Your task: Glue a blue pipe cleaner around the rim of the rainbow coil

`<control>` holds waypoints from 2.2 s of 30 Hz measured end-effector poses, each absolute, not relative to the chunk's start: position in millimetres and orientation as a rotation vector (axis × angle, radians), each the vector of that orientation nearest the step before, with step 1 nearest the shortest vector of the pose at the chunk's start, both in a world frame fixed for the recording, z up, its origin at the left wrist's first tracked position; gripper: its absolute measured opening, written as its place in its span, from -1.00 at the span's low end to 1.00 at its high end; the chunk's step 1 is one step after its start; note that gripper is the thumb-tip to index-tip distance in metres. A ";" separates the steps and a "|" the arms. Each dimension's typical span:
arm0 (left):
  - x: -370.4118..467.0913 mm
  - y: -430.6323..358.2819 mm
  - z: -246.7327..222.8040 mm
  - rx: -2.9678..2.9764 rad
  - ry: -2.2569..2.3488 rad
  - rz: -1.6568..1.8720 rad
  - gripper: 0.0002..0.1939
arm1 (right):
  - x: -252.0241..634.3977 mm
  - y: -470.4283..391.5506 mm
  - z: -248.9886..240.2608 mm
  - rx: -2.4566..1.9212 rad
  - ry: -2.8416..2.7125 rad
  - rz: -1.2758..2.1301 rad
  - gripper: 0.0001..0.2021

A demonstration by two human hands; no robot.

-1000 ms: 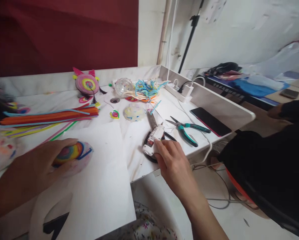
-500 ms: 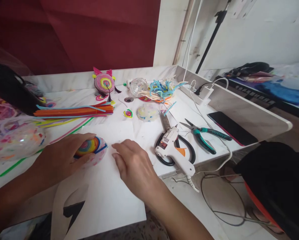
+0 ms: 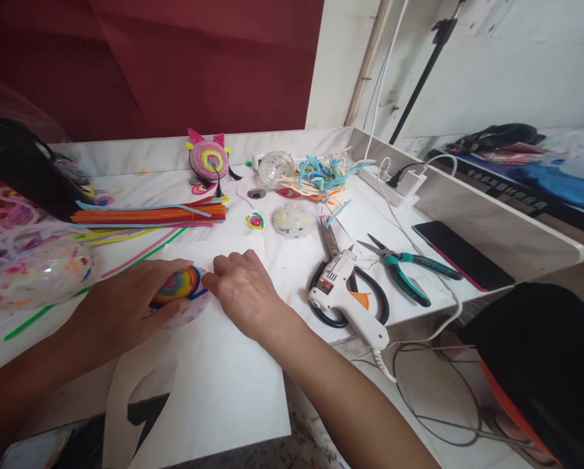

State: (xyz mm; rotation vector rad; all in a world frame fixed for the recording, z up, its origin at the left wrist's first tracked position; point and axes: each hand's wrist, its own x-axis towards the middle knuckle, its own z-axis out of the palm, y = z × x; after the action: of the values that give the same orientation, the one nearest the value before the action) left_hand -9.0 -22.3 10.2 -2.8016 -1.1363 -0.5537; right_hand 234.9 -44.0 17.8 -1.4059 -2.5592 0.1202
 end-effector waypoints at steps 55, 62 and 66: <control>-13.1 -16.2 24.2 -2.857 -0.860 -0.421 -0.53 | 212.6 -23.7 60.6 -1.695 -2.568 0.436 -0.67; -15.8 -14.7 21.4 -2.868 -0.832 -0.399 -0.57 | 211.3 -27.5 54.5 -1.623 -2.607 0.336 -0.69; -14.6 -15.4 18.9 -2.845 -0.802 -0.459 -0.56 | 211.1 -29.1 48.4 -1.569 -2.620 0.295 -0.72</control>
State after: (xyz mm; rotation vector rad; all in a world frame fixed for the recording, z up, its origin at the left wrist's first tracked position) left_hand -14.6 -15.4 18.9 -2.8449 -0.8016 -0.4585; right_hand 211.1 -29.1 48.4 -1.5692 -2.6205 0.2946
